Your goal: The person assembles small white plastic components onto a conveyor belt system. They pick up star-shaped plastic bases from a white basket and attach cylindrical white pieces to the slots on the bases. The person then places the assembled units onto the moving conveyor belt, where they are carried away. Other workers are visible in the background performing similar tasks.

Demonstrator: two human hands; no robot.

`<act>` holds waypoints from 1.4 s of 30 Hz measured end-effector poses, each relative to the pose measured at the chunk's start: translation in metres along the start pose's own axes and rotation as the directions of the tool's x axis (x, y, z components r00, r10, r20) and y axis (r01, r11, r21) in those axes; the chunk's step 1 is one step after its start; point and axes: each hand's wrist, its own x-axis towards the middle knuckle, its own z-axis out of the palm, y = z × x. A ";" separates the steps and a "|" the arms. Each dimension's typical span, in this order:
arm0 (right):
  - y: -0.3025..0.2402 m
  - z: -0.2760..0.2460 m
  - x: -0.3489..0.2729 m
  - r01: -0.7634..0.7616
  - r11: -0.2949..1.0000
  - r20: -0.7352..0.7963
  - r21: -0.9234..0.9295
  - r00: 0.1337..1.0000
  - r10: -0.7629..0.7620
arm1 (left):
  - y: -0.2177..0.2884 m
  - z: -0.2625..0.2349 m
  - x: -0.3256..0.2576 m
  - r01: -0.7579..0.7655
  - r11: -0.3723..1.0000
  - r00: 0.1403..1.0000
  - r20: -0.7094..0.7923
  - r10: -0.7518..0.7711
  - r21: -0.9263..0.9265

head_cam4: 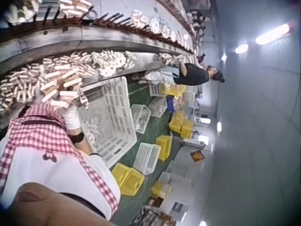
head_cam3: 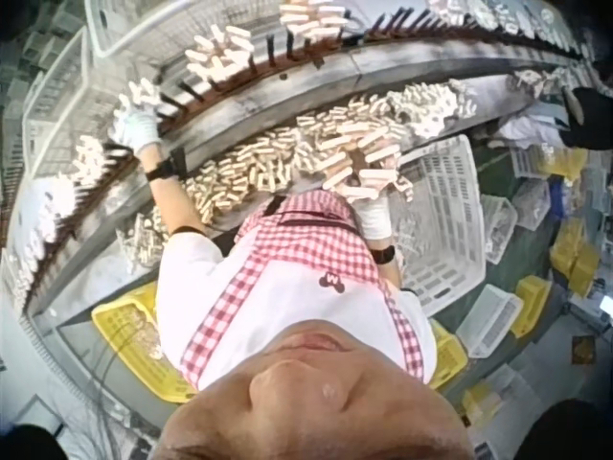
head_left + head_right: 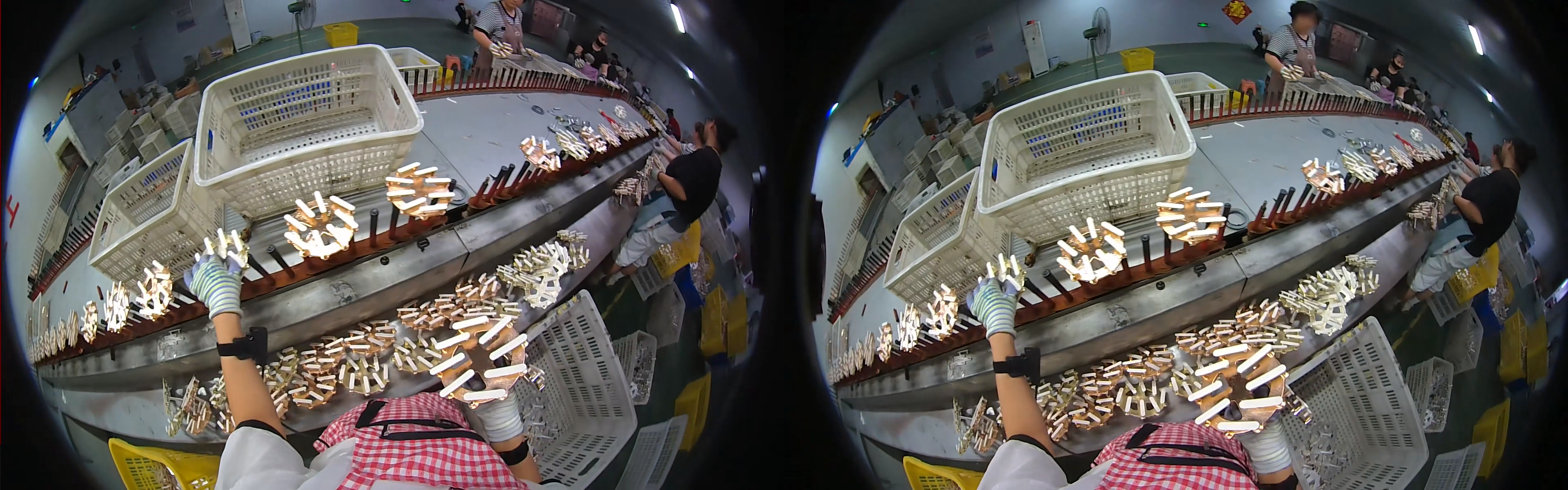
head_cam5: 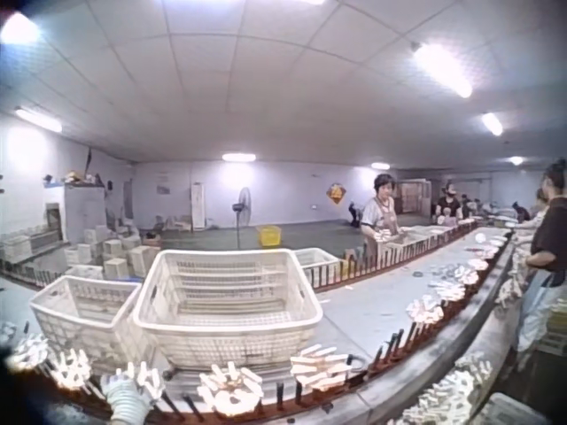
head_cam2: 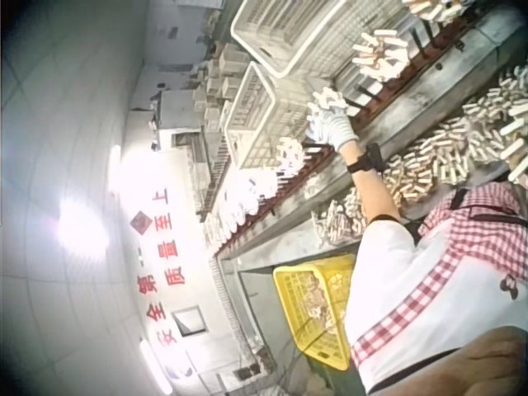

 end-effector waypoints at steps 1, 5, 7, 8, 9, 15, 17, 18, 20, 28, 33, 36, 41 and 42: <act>-0.004 0.002 0.001 -0.010 1.000 0.006 0.000 1.000 0.010 | -0.006 0.001 0.003 0.011 1.000 0.999 0.039 -0.012 0.012; -0.021 0.017 0.006 0.017 0.938 -0.008 -0.347 1.000 -0.021 | -0.030 0.012 0.007 0.051 0.999 0.997 0.064 -0.050 -0.010; -0.025 0.018 0.006 -0.085 0.992 -0.047 -0.098 0.996 0.081 | -0.045 0.023 0.011 0.061 0.996 0.998 0.020 -0.060 -0.069; -0.022 0.015 0.007 -0.116 0.992 -0.031 0.049 0.993 0.117 | -0.054 0.030 0.014 0.057 0.996 0.998 -0.006 -0.058 -0.071; -0.025 0.012 0.004 -0.122 0.987 -0.037 0.106 0.991 0.127 | -0.058 0.032 0.015 0.053 0.996 0.999 -0.005 -0.053 -0.076; -0.044 0.017 0.006 -0.049 0.996 -0.047 0.080 0.998 0.053 | -0.091 0.041 0.025 0.068 0.991 0.996 0.065 -0.061 -0.119; -0.052 0.020 0.013 -0.013 0.999 -0.049 0.046 0.999 0.015 | -0.102 0.047 0.033 0.079 0.988 0.993 0.099 -0.066 -0.132; -0.055 0.023 0.017 0.013 1.000 -0.050 0.021 0.999 -0.012 | -0.105 0.047 0.035 0.079 0.989 0.993 0.097 -0.066 -0.128; -0.068 0.029 0.031 0.075 0.996 -0.034 -0.041 0.996 -0.077 | -0.134 0.066 0.048 0.097 0.986 0.987 0.140 -0.078 -0.135; -0.106 0.051 0.071 0.250 0.918 0.020 -0.306 0.966 -0.257 | 0.022 -0.100 -0.071 -0.220 0.423 0.965 -0.261 -0.040 -0.879; -0.108 0.071 0.069 0.366 0.765 0.071 -0.530 0.918 -0.390 | 0.124 -0.106 -0.196 -0.026 -0.091 0.424 -0.093 0.901 -0.996; -0.105 0.076 0.060 0.359 0.752 0.090 -0.552 0.923 -0.375 | 0.128 -0.059 -0.264 0.041 -0.273 0.241 -0.256 0.936 -0.961; -0.025 0.036 0.032 -0.303 0.097 0.305 0.948 0.952 -0.006 | 0.136 -0.063 -0.286 0.558 -0.097 0.063 -0.074 0.995 -0.824; -0.034 0.040 0.026 -0.246 -0.329 0.263 0.912 0.965 0.007 | 0.137 -0.063 -0.292 0.639 -0.076 0.077 -0.034 0.996 -0.765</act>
